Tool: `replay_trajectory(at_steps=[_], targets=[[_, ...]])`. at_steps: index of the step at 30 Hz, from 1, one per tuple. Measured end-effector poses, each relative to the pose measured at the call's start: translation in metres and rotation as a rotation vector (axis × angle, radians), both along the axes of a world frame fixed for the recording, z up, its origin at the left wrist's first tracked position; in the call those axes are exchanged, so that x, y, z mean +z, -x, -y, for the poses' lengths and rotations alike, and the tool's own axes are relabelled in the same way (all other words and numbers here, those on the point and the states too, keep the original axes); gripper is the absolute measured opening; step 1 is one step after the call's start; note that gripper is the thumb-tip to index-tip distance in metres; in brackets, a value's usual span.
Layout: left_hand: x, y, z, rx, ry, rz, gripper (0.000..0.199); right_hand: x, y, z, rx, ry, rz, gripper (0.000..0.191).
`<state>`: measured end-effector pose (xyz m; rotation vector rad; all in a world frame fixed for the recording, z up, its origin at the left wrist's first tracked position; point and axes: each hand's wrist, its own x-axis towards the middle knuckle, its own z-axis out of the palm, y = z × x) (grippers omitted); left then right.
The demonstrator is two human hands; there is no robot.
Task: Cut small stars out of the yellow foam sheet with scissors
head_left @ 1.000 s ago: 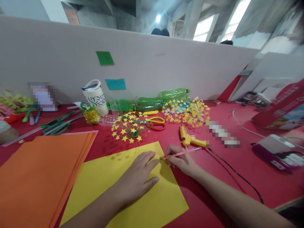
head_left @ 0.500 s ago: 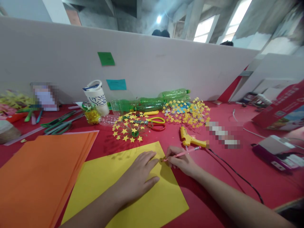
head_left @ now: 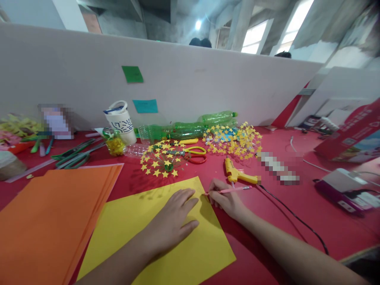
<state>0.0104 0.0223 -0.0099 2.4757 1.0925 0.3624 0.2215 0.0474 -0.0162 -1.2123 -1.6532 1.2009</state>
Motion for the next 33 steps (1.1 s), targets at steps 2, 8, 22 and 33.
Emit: replay_trajectory(at_steps=[2, 8, 22, 33], targets=[[0.0, 0.0, 0.0, 0.0, -0.003, -0.004, 0.048, 0.001, 0.0, 0.0, 0.011, -0.015, 0.011, 0.011], [0.0, 0.0, 0.0, -0.005, -0.006, 0.007, 0.049, 0.003, -0.002, 0.0, 0.009, -0.077, 0.068, 0.012], [0.0, 0.0, 0.0, -0.005, -0.001, -0.008, 0.05, 0.009, -0.002, 0.003, 0.017, -0.094, 0.043, 0.014], [0.001, -0.001, 0.0, -0.004, -0.013, -0.005, 0.049, -0.005, -0.001, 0.001, 0.079, -0.01, -0.002, 0.011]])
